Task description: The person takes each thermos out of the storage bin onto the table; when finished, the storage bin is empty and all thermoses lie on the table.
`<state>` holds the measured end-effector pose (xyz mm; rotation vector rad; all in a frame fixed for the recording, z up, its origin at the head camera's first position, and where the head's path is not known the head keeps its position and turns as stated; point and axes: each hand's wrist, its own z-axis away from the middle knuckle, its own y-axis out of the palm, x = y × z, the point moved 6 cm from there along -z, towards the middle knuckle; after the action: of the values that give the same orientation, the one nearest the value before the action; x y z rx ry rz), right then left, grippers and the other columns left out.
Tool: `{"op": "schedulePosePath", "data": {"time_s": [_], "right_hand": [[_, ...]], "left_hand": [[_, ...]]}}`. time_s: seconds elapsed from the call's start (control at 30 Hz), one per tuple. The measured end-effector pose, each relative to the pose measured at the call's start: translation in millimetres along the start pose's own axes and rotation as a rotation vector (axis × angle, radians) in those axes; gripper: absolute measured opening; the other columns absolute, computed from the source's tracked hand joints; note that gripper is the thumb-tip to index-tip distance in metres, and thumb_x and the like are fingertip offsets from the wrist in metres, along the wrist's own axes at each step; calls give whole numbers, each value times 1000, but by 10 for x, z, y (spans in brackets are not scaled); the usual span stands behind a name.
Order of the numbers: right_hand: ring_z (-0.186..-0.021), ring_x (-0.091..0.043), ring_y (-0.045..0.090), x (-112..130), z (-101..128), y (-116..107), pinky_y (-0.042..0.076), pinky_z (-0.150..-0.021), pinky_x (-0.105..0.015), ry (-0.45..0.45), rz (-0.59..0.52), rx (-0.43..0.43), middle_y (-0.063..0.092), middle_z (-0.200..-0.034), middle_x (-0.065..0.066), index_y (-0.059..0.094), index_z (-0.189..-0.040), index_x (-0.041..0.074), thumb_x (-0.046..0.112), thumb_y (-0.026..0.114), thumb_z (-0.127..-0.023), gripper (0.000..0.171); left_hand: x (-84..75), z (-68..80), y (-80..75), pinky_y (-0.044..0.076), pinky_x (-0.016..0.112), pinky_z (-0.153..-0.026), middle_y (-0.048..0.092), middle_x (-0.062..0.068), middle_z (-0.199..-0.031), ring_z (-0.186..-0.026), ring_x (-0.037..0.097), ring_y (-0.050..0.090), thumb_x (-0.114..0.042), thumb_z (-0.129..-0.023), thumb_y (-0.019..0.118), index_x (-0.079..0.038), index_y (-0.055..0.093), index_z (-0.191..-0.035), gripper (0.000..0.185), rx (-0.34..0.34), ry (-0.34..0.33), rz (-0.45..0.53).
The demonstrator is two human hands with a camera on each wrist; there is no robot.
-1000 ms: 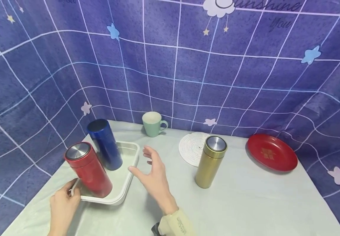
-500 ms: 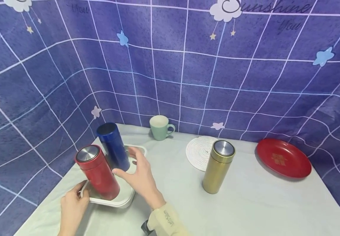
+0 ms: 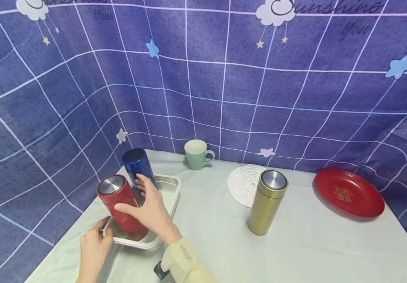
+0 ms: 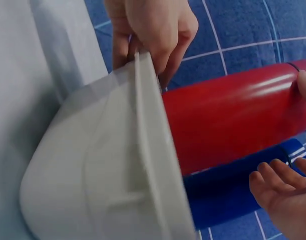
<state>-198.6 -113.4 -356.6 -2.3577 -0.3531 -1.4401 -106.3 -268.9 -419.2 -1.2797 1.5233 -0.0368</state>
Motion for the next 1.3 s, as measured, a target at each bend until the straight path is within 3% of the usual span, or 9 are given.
{"op": "schedulePosePath", "data": {"time_s": [0.33, 0.57, 0.87, 1.3], "right_hand": [[-111, -3, 59, 11, -6, 152, 48, -94, -22, -55, 43, 61, 62, -127, 1, 44, -142, 15, 22, 87, -72, 83], [-101, 0, 61, 25, 18, 165, 48, -86, -17, -87, 136, 18, 67, -119, 2, 51, -134, 15, 25, 88, -71, 74], [-97, 3, 61, 140, 27, 64, 47, -82, -13, -96, 185, -32, 68, -114, 4, 53, -132, 16, 27, 89, -69, 73], [-87, 4, 59, 592, 72, -216, 48, -76, -14, -145, 179, -70, 68, -108, 8, 55, -131, 17, 26, 88, -69, 71]], "left_hand": [[-16, 4, 2, 44, 64, -70, 68, 31, -87, -88, 57, 62, 1, -84, 57, 6, 68, -111, 30, 9, -10, -8], [-18, 7, 0, 44, 63, -68, 68, 32, -85, -84, 55, 63, 2, -83, 57, 7, 68, -111, 30, 9, -15, -23], [-34, 10, 8, 44, 63, -68, 67, 33, -88, -86, 56, 63, 2, -83, 57, 6, 69, -111, 31, 8, -8, -21], [-22, 13, 37, 46, 63, -73, 68, 33, -93, -92, 53, 64, 0, -86, 54, 7, 66, -113, 31, 46, -32, -14]]}}
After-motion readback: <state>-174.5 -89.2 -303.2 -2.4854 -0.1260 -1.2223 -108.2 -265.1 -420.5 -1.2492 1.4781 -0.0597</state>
